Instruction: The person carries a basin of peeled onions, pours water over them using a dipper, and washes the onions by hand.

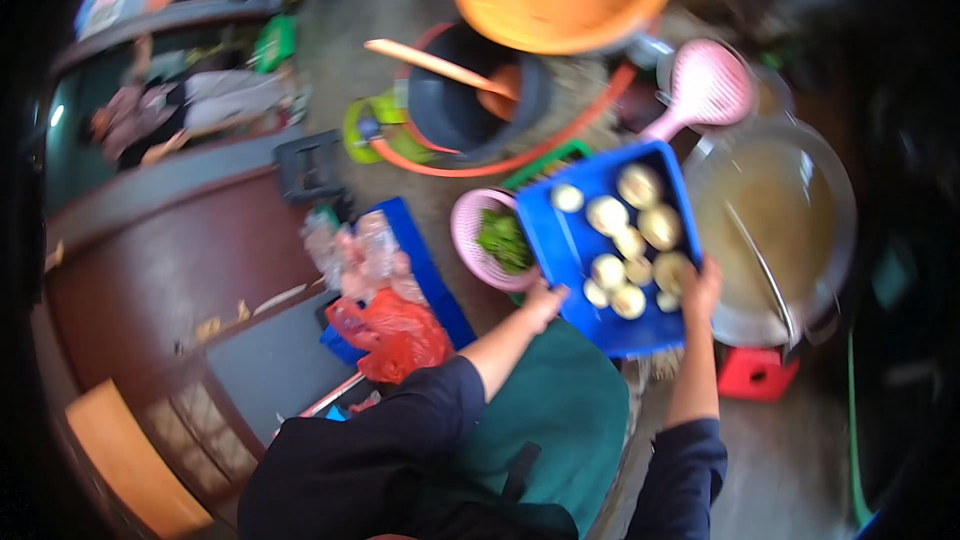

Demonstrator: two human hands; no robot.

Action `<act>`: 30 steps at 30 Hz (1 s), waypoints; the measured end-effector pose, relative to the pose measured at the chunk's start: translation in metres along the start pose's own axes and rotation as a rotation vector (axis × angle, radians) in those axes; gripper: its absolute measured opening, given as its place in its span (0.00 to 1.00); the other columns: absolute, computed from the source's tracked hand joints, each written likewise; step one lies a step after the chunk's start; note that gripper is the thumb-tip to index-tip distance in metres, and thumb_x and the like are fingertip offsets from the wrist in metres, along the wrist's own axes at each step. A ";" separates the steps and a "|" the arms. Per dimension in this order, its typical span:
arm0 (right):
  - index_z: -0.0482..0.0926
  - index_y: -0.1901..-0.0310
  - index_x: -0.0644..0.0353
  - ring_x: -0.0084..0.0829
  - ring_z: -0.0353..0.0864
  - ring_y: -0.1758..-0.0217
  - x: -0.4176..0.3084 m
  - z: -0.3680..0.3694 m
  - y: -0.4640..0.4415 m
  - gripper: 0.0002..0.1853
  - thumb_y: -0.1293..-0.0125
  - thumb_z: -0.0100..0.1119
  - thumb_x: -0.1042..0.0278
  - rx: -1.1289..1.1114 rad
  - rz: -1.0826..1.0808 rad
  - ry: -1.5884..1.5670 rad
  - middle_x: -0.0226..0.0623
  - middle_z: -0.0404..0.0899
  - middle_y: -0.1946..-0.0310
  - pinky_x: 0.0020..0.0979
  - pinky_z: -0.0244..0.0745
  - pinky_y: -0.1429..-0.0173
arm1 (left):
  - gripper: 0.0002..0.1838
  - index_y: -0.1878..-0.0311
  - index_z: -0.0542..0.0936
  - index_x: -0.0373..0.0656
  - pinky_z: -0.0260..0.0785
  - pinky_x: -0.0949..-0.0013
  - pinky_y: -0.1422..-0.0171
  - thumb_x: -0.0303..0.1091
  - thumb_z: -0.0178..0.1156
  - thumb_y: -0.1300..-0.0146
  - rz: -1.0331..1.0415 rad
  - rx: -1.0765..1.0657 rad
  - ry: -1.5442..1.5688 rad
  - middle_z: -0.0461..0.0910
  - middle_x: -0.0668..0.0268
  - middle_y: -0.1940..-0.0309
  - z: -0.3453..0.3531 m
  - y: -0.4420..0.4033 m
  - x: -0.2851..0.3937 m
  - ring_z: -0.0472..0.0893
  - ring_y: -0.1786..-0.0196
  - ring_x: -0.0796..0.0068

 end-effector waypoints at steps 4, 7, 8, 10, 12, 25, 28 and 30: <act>0.73 0.46 0.67 0.50 0.74 0.45 -0.008 -0.004 -0.004 0.22 0.41 0.58 0.68 -0.160 0.089 0.000 0.54 0.75 0.51 0.41 0.68 0.40 | 0.28 0.35 0.63 0.37 0.73 0.64 0.46 0.34 0.58 0.36 -0.055 0.025 -0.102 0.78 0.55 0.48 -0.005 0.007 0.008 0.80 0.51 0.65; 0.73 0.47 0.67 0.50 0.75 0.47 -0.017 -0.010 -0.006 0.20 0.42 0.57 0.71 -0.172 0.092 0.034 0.54 0.75 0.52 0.42 0.69 0.41 | 0.32 0.32 0.58 0.37 0.70 0.65 0.42 0.33 0.58 0.36 -0.109 -0.015 -0.100 0.77 0.55 0.47 -0.010 0.011 0.020 0.78 0.47 0.65; 0.73 0.47 0.67 0.51 0.75 0.47 -0.019 -0.011 -0.006 0.21 0.42 0.57 0.71 -0.173 0.094 0.037 0.54 0.75 0.52 0.42 0.69 0.41 | 0.32 0.31 0.57 0.37 0.70 0.66 0.41 0.33 0.58 0.36 -0.129 -0.025 -0.125 0.77 0.55 0.46 -0.009 0.012 0.020 0.78 0.46 0.65; 0.73 0.46 0.67 0.51 0.75 0.47 -0.020 -0.011 -0.006 0.21 0.42 0.57 0.71 -0.170 0.104 0.039 0.54 0.75 0.52 0.42 0.69 0.41 | 0.32 0.32 0.58 0.37 0.69 0.64 0.40 0.34 0.58 0.36 -0.064 0.018 -0.174 0.75 0.52 0.45 -0.010 0.011 0.026 0.77 0.45 0.62; 0.73 0.44 0.66 0.52 0.74 0.47 -0.020 -0.011 -0.006 0.22 0.41 0.56 0.70 -0.166 0.096 0.047 0.55 0.75 0.52 0.42 0.68 0.41 | 0.31 0.34 0.60 0.36 0.68 0.62 0.39 0.35 0.58 0.37 -0.002 0.058 -0.219 0.74 0.50 0.43 -0.011 0.012 0.030 0.77 0.43 0.59; 0.73 0.44 0.64 0.51 0.75 0.48 -0.011 -0.006 -0.009 0.22 0.40 0.55 0.67 -0.171 0.101 0.115 0.53 0.75 0.52 0.42 0.69 0.42 | 0.20 0.44 0.69 0.36 0.68 0.57 0.41 0.33 0.53 0.39 0.058 0.120 -0.487 0.76 0.45 0.49 -0.020 -0.005 0.035 0.76 0.45 0.49; 0.76 0.46 0.63 0.48 0.76 0.47 -0.004 -0.001 -0.010 0.20 0.40 0.56 0.66 -0.164 0.124 0.149 0.52 0.77 0.53 0.41 0.69 0.40 | 0.21 0.43 0.70 0.39 0.69 0.54 0.43 0.32 0.54 0.40 0.219 0.141 -0.401 0.78 0.44 0.53 -0.018 -0.024 0.016 0.77 0.48 0.46; 0.77 0.48 0.62 0.50 0.75 0.47 -0.013 -0.003 -0.006 0.20 0.42 0.56 0.66 -0.102 0.059 0.098 0.51 0.78 0.52 0.43 0.69 0.41 | 0.19 0.46 0.72 0.36 0.69 0.53 0.44 0.30 0.55 0.41 0.154 0.130 -0.546 0.78 0.46 0.53 -0.017 -0.011 0.038 0.78 0.49 0.48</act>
Point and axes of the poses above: each hand's wrist, its own y-axis away from the middle knuckle, its own z-axis out of the palm, x = y × z, the point moved 5 cm from there along -y, towards the middle knuckle
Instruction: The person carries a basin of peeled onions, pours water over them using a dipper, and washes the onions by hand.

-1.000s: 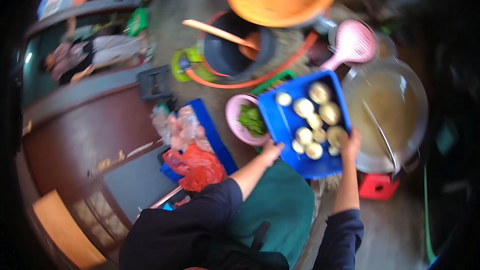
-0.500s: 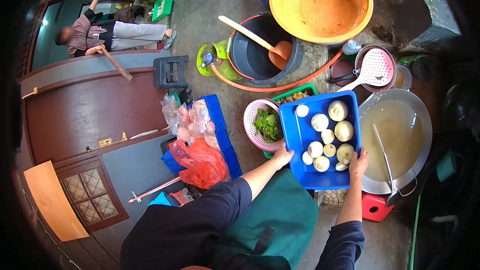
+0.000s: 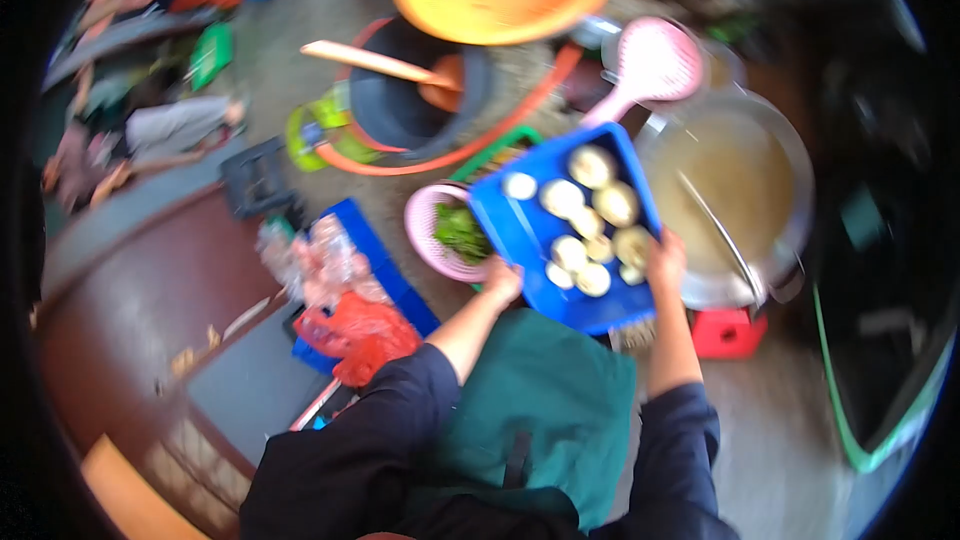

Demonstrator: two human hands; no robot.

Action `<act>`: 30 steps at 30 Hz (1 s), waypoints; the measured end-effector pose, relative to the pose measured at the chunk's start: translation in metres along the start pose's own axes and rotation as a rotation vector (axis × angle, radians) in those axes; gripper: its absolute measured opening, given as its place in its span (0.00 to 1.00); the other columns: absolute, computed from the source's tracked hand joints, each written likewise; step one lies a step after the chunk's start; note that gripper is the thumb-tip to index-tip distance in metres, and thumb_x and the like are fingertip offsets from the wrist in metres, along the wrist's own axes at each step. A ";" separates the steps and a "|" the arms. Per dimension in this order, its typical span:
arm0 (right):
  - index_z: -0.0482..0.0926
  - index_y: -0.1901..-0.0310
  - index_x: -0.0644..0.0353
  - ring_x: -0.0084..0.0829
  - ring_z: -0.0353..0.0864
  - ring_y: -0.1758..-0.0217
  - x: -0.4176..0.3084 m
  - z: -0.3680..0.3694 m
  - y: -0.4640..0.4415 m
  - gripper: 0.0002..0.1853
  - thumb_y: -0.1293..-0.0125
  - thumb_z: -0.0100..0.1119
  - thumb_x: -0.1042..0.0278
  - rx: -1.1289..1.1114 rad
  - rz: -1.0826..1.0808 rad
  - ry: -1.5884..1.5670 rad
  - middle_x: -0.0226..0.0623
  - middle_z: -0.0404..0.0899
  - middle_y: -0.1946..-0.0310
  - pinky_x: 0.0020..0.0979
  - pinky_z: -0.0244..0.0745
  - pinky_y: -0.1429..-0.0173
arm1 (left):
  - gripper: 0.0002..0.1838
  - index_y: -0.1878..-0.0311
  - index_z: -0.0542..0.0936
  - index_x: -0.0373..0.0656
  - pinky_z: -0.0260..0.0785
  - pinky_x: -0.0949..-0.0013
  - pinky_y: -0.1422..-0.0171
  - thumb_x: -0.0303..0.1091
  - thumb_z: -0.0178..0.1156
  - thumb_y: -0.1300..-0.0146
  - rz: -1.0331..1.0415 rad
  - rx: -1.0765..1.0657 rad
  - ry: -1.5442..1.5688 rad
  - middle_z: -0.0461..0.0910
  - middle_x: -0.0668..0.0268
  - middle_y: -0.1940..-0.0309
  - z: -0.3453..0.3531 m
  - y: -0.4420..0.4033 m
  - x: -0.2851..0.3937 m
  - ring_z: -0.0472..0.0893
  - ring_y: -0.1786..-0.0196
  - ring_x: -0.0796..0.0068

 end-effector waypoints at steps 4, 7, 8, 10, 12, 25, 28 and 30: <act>0.78 0.53 0.62 0.51 0.76 0.50 -0.015 -0.010 0.001 0.19 0.51 0.58 0.72 -0.010 0.052 -0.045 0.52 0.78 0.57 0.46 0.70 0.43 | 0.10 0.61 0.76 0.28 0.72 0.56 0.54 0.24 0.52 0.43 0.017 -0.004 0.098 0.80 0.46 0.64 0.016 -0.014 -0.017 0.81 0.60 0.54; 0.77 0.55 0.60 0.50 0.75 0.52 -0.017 -0.009 -0.001 0.16 0.48 0.58 0.70 0.021 -0.008 -0.033 0.49 0.78 0.60 0.46 0.70 0.45 | 0.15 0.48 0.64 0.29 0.71 0.58 0.47 0.28 0.49 0.35 -0.145 -0.066 0.012 0.74 0.46 0.52 0.019 -0.016 -0.027 0.77 0.50 0.55; 0.77 0.55 0.59 0.50 0.75 0.51 -0.022 -0.012 -0.004 0.16 0.47 0.58 0.70 -0.050 0.037 -0.035 0.49 0.77 0.59 0.46 0.70 0.45 | 0.18 0.44 0.60 0.29 0.71 0.58 0.45 0.29 0.48 0.33 -0.180 -0.058 -0.018 0.72 0.46 0.48 0.016 -0.015 -0.027 0.76 0.47 0.56; 0.77 0.55 0.58 0.52 0.74 0.51 -0.020 -0.008 -0.008 0.15 0.47 0.57 0.69 -0.068 0.027 -0.062 0.50 0.76 0.58 0.46 0.70 0.45 | 0.21 0.47 0.66 0.29 0.65 0.64 0.42 0.20 0.50 0.46 -0.136 0.063 -0.043 0.73 0.52 0.52 0.009 -0.008 -0.011 0.74 0.50 0.62; 0.77 0.55 0.58 0.54 0.73 0.50 -0.015 -0.004 -0.015 0.15 0.44 0.59 0.65 -0.123 -0.068 -0.107 0.51 0.75 0.57 0.47 0.68 0.42 | 0.18 0.49 0.66 0.28 0.65 0.64 0.41 0.22 0.50 0.44 0.072 -0.048 0.072 0.73 0.51 0.53 0.029 -0.042 -0.063 0.73 0.49 0.61; 0.61 0.35 0.59 0.51 0.60 0.34 0.244 -0.280 -0.140 0.36 0.46 0.64 0.65 0.771 -0.031 0.388 0.52 0.58 0.36 0.47 0.56 0.31 | 0.19 0.41 0.57 0.32 0.71 0.61 0.45 0.30 0.42 0.31 -0.399 -0.070 -0.004 0.67 0.47 0.45 0.003 -0.018 -0.029 0.73 0.45 0.58; 0.57 0.31 0.54 0.51 0.59 0.32 0.289 -0.337 -0.176 0.42 0.48 0.66 0.67 0.764 0.008 0.669 0.48 0.54 0.32 0.49 0.57 0.31 | 0.16 0.41 0.57 0.36 0.76 0.59 0.55 0.30 0.40 0.29 -0.421 -0.069 0.091 0.69 0.49 0.48 0.009 -0.001 -0.006 0.77 0.52 0.58; 0.60 0.33 0.51 0.52 0.57 0.30 0.294 -0.369 -0.197 0.37 0.45 0.64 0.60 0.670 0.033 0.899 0.44 0.58 0.32 0.49 0.61 0.33 | 0.16 0.41 0.57 0.39 0.78 0.59 0.61 0.31 0.40 0.28 -0.430 -0.087 0.106 0.70 0.50 0.50 0.005 -0.003 -0.011 0.80 0.59 0.57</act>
Point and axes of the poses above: each hand's wrist, its own y-axis away from the middle knuckle, its own z-axis out of the palm, x = y × z, the point moved 5 cm from there along -y, towards the middle knuckle
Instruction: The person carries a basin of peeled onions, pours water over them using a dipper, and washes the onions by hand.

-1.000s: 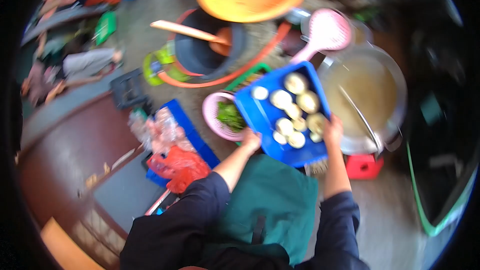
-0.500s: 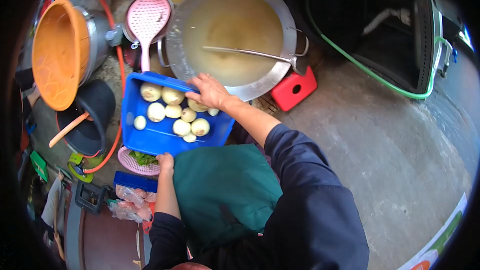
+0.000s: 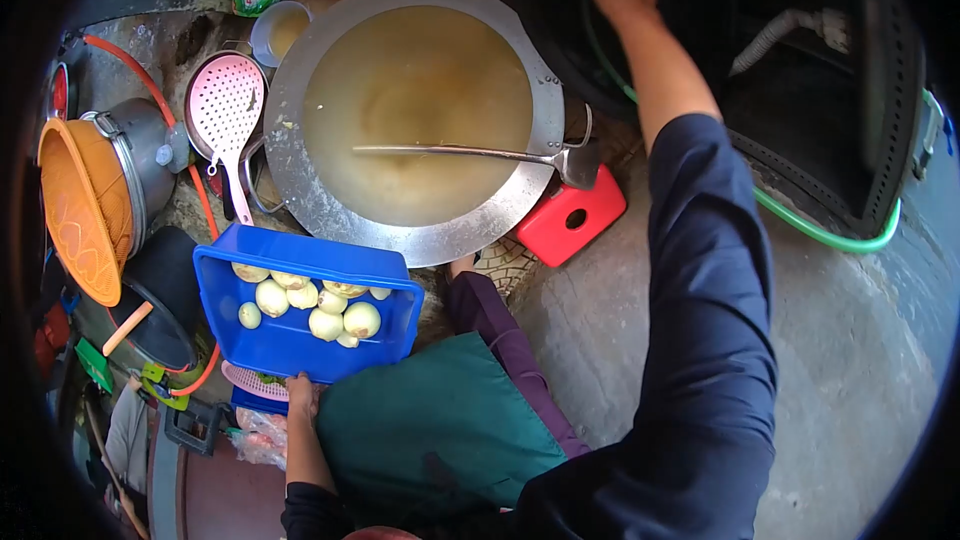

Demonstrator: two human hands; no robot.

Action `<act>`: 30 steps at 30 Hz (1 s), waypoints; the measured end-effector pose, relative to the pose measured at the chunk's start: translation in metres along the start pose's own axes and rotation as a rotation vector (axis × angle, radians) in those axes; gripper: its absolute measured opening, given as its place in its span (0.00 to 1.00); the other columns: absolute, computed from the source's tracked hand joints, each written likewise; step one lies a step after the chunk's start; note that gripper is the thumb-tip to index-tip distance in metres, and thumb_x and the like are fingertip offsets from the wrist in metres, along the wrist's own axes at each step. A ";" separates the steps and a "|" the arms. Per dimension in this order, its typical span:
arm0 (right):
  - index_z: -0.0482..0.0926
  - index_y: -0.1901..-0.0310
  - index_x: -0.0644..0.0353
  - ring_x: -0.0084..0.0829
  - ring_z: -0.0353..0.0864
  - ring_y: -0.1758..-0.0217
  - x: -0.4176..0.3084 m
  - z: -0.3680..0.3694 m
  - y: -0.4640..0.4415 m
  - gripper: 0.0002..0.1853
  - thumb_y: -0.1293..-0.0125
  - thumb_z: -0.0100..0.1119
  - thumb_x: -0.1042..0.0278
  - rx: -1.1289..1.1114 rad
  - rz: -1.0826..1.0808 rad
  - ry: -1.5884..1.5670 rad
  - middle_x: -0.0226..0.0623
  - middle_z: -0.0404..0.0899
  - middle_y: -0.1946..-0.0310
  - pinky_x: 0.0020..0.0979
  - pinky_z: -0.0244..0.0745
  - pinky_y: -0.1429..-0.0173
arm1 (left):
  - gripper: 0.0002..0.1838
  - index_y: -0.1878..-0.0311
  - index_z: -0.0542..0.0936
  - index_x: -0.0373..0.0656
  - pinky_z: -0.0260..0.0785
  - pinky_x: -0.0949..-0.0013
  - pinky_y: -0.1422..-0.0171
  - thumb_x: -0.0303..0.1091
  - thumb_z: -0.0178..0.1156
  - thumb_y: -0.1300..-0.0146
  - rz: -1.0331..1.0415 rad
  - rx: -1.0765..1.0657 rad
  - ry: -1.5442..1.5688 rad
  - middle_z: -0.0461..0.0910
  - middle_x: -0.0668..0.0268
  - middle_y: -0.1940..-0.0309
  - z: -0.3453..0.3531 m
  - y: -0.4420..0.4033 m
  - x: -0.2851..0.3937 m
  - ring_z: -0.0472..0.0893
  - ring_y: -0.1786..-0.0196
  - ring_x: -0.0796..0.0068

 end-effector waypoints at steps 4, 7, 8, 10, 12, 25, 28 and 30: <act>0.42 0.26 0.43 0.48 0.32 0.22 0.044 0.036 -0.042 0.51 0.46 0.66 0.52 -0.348 0.235 0.038 0.39 0.36 0.24 0.51 0.45 0.25 | 0.15 0.41 0.55 0.42 0.77 0.58 0.61 0.34 0.38 0.27 -0.071 -0.002 0.027 0.69 0.50 0.49 0.007 0.011 0.005 0.80 0.60 0.55; 0.55 0.30 0.46 0.49 0.43 0.25 0.054 0.058 -0.041 0.42 0.45 0.63 0.53 -0.292 0.310 -0.036 0.41 0.50 0.29 0.49 0.53 0.29 | 0.17 0.39 0.55 0.42 0.78 0.61 0.62 0.36 0.39 0.27 -0.079 0.021 0.005 0.69 0.52 0.49 0.001 0.000 -0.006 0.78 0.57 0.57; 0.59 0.32 0.47 0.51 0.50 0.28 0.055 0.059 -0.036 0.38 0.43 0.61 0.51 -0.305 0.313 -0.023 0.41 0.58 0.32 0.50 0.59 0.33 | 0.17 0.39 0.55 0.42 0.79 0.62 0.62 0.36 0.38 0.27 -0.085 0.034 -0.018 0.69 0.52 0.48 -0.001 0.001 -0.008 0.78 0.55 0.57; 0.63 0.34 0.50 0.53 0.61 0.33 0.066 0.062 -0.020 0.34 0.41 0.59 0.48 -0.377 0.372 -0.167 0.44 0.66 0.37 0.49 0.64 0.36 | 0.18 0.37 0.54 0.43 0.78 0.62 0.62 0.36 0.39 0.27 -0.091 0.029 -0.026 0.68 0.53 0.47 -0.001 0.006 -0.008 0.77 0.53 0.58; 0.64 0.35 0.52 0.54 0.66 0.38 0.082 0.085 0.013 0.33 0.39 0.57 0.47 -0.402 0.533 -0.386 0.46 0.68 0.40 0.48 0.65 0.37 | 0.19 0.36 0.54 0.45 0.78 0.61 0.62 0.36 0.39 0.27 -0.091 0.025 -0.023 0.67 0.54 0.45 0.003 0.002 -0.004 0.77 0.52 0.59; 0.76 0.58 0.65 0.32 0.81 0.66 0.056 0.162 0.102 0.17 0.49 0.67 0.69 0.243 1.424 -1.355 0.41 0.81 0.64 0.32 0.75 0.65 | 0.17 0.39 0.58 0.48 0.74 0.55 0.56 0.33 0.40 0.29 -0.044 0.009 -0.027 0.69 0.57 0.49 0.003 0.010 -0.003 0.76 0.55 0.60; 0.74 0.54 0.71 0.48 0.81 0.54 0.092 0.137 0.135 0.26 0.52 0.70 0.64 0.168 1.358 -0.701 0.54 0.80 0.58 0.43 0.76 0.49 | 0.17 0.39 0.58 0.48 0.76 0.56 0.58 0.33 0.39 0.29 -0.039 0.048 -0.031 0.70 0.56 0.49 0.008 0.006 -0.004 0.76 0.56 0.61; 0.72 0.50 0.72 0.55 0.79 0.50 0.103 0.136 0.157 0.28 0.49 0.67 0.63 0.079 1.052 -0.431 0.58 0.79 0.56 0.46 0.73 0.45 | 0.16 0.40 0.58 0.45 0.77 0.59 0.60 0.33 0.39 0.28 -0.037 0.083 -0.030 0.70 0.55 0.50 0.011 0.011 -0.002 0.77 0.57 0.61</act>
Point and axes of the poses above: each hand's wrist, its own y-axis away from the middle knuckle, its own z-axis out of the palm, x = y × z, the point moved 5 cm from there along -y, towards the middle knuckle
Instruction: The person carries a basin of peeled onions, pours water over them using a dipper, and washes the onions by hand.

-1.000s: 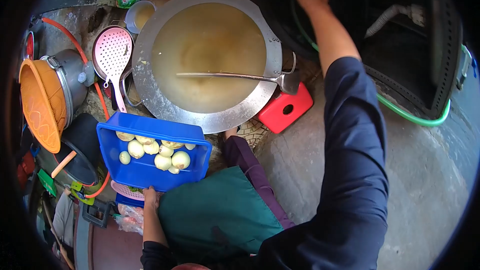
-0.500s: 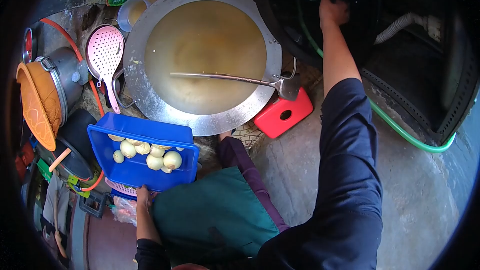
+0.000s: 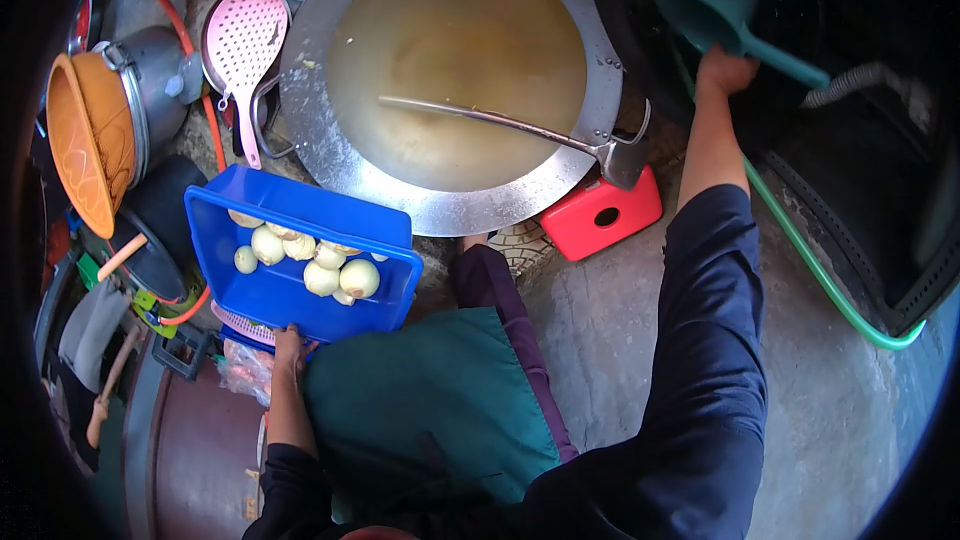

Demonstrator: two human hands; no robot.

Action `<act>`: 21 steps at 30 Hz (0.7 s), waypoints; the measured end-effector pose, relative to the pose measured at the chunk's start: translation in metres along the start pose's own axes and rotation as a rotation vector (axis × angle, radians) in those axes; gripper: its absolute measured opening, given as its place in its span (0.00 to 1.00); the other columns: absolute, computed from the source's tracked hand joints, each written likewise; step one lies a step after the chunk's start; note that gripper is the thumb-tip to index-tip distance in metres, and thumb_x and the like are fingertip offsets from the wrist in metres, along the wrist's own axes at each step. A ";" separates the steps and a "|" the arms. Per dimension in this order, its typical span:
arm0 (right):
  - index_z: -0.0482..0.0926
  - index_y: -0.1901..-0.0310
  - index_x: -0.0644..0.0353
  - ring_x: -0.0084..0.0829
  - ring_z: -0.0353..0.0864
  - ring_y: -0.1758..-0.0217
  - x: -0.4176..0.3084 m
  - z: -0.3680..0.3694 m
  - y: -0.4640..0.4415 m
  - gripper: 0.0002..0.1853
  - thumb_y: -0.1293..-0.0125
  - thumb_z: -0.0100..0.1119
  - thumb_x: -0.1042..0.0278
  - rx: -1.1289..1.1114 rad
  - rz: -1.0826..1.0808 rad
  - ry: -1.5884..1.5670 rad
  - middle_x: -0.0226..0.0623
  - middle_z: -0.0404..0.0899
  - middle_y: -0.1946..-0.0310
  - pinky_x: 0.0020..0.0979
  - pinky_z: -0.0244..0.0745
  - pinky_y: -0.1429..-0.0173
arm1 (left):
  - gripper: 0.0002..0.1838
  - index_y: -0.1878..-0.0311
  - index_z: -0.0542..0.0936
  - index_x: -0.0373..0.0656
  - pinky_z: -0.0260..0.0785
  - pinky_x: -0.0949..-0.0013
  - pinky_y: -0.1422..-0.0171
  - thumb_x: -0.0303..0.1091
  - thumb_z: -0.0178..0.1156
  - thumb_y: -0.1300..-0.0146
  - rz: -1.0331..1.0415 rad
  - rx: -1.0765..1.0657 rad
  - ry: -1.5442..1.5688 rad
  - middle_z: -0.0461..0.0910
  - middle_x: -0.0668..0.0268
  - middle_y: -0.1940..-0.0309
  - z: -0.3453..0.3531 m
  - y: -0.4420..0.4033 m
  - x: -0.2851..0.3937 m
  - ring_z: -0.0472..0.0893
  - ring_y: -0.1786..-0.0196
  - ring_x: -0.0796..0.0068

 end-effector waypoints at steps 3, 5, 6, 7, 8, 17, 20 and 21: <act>0.70 0.47 0.71 0.58 0.76 0.48 0.010 -0.013 0.031 0.25 0.44 0.60 0.64 -0.116 -0.139 0.150 0.60 0.78 0.55 0.48 0.70 0.41 | 0.15 0.41 0.58 0.41 0.80 0.63 0.63 0.34 0.40 0.28 0.020 -0.008 0.002 0.71 0.54 0.51 0.004 0.009 0.011 0.79 0.59 0.62; 0.70 0.47 0.70 0.57 0.77 0.50 0.008 -0.011 0.050 0.22 0.41 0.56 0.66 -0.258 -0.118 0.273 0.59 0.78 0.55 0.47 0.71 0.43 | 0.15 0.41 0.57 0.42 0.79 0.63 0.63 0.33 0.39 0.28 0.023 -0.039 0.009 0.73 0.54 0.54 0.001 0.002 0.004 0.80 0.61 0.62; 0.70 0.48 0.70 0.54 0.79 0.51 0.006 -0.006 0.055 0.20 0.40 0.54 0.67 -0.327 -0.151 0.369 0.58 0.79 0.55 0.46 0.74 0.45 | 0.15 0.41 0.57 0.42 0.79 0.64 0.65 0.33 0.39 0.28 0.034 -0.040 0.022 0.73 0.54 0.55 0.001 0.001 0.004 0.80 0.63 0.62; 0.71 0.49 0.69 0.52 0.80 0.52 0.003 -0.001 0.057 0.19 0.39 0.52 0.68 -0.395 -0.189 0.465 0.56 0.79 0.56 0.45 0.76 0.48 | 0.14 0.42 0.57 0.41 0.79 0.65 0.66 0.33 0.39 0.28 0.042 -0.041 0.038 0.73 0.54 0.56 0.003 0.001 0.003 0.80 0.64 0.62; 0.71 0.49 0.68 0.48 0.81 0.53 0.010 0.006 0.052 0.17 0.38 0.51 0.68 -0.539 0.005 0.300 0.55 0.79 0.56 0.42 0.78 0.51 | 0.14 0.42 0.57 0.41 0.79 0.65 0.67 0.32 0.39 0.28 0.049 -0.039 0.056 0.74 0.55 0.57 0.002 0.000 0.002 0.80 0.66 0.63; 0.69 0.54 0.67 0.28 0.79 0.68 -0.039 -0.060 0.107 0.08 0.29 0.43 0.74 -0.919 0.690 -0.990 0.45 0.78 0.62 0.23 0.79 0.65 | 0.19 0.43 0.55 0.38 0.80 0.63 0.61 0.29 0.48 0.32 0.143 -0.048 0.030 0.70 0.53 0.49 0.003 0.011 0.010 0.79 0.53 0.61; 0.69 0.56 0.64 0.26 0.76 0.66 -0.085 -0.100 0.182 0.06 0.29 0.46 0.71 -1.076 0.709 -1.104 0.38 0.75 0.65 0.23 0.76 0.64 | 0.20 0.42 0.55 0.37 0.80 0.63 0.61 0.29 0.49 0.32 0.179 -0.057 0.052 0.70 0.53 0.48 0.003 0.013 0.010 0.79 0.54 0.62; 0.70 0.57 0.62 0.25 0.74 0.67 -0.095 -0.107 0.210 0.05 0.29 0.48 0.71 -1.153 0.720 -1.156 0.35 0.73 0.68 0.23 0.75 0.62 | 0.21 0.41 0.54 0.38 0.79 0.63 0.62 0.28 0.49 0.33 0.196 -0.065 0.108 0.71 0.54 0.49 0.004 0.008 0.006 0.79 0.56 0.64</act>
Point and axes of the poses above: each hand's wrist, its own y-axis away from the middle knuckle, its own z-axis out of the palm, x = y × z, the point moved 5 cm from there along -y, towards the middle knuckle
